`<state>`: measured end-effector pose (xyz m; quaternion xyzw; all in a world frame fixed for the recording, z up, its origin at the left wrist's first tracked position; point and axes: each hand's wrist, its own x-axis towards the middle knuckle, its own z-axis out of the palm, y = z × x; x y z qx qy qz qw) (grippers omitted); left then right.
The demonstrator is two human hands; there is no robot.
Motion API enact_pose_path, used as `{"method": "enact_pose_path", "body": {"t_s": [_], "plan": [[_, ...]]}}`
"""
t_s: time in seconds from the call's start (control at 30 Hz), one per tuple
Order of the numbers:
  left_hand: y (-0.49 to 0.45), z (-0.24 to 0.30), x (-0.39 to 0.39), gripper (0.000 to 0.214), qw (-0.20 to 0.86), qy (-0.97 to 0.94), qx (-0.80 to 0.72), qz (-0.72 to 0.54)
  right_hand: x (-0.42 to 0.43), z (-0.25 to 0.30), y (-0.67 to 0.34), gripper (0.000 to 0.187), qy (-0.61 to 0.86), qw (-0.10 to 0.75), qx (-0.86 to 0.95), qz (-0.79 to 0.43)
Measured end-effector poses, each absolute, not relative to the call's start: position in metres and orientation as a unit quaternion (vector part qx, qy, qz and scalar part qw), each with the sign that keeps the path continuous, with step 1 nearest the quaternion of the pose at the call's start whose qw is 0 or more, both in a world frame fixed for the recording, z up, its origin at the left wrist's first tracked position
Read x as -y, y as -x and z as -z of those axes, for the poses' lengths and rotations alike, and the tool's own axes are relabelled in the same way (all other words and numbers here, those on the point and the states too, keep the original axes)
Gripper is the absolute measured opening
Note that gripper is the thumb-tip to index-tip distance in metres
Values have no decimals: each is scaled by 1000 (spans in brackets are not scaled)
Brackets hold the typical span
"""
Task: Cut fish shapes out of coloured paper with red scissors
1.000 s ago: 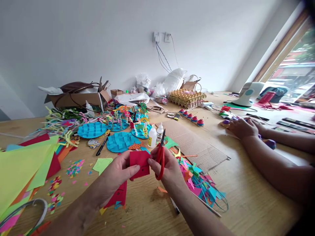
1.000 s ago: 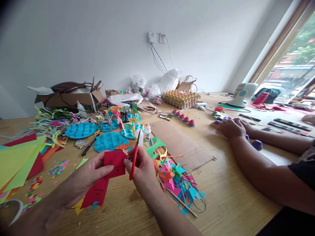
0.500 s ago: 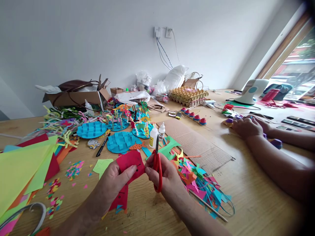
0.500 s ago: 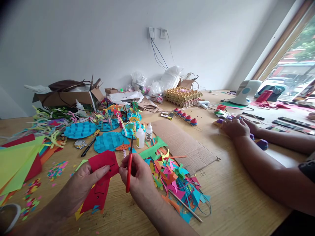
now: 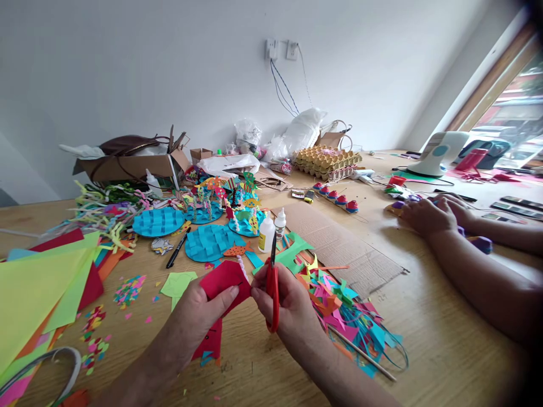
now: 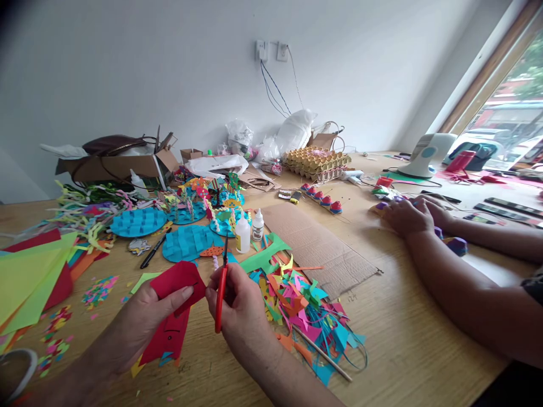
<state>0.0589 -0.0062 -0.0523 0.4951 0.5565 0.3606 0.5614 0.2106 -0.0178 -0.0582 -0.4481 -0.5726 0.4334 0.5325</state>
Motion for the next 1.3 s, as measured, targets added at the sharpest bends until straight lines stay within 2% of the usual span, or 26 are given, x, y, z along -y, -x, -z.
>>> {"method": "enact_pose_path", "body": {"t_s": [0.2,0.4,0.6,0.8,1.07,1.3], "plan": [[-58,53,4,26,585,-477,-552,-354,17,57,-211,10,452,525,556,-458],[-55,51,3,24,654,-453,-458,-397,15,55,-213,10,439,534,537,-483],[-57,49,5,18,593,-522,-493,-363,14,56,-212,12,438,532,530,-495],[-67,44,9,16,569,-494,-531,-388,17,57,-211,19,437,536,508,-514],[-59,50,13,21,595,-489,-497,-401,15,55,-210,19,421,540,487,-543],[-61,49,9,14,578,-500,-510,-394,18,52,-210,24,404,536,476,-568]]}}
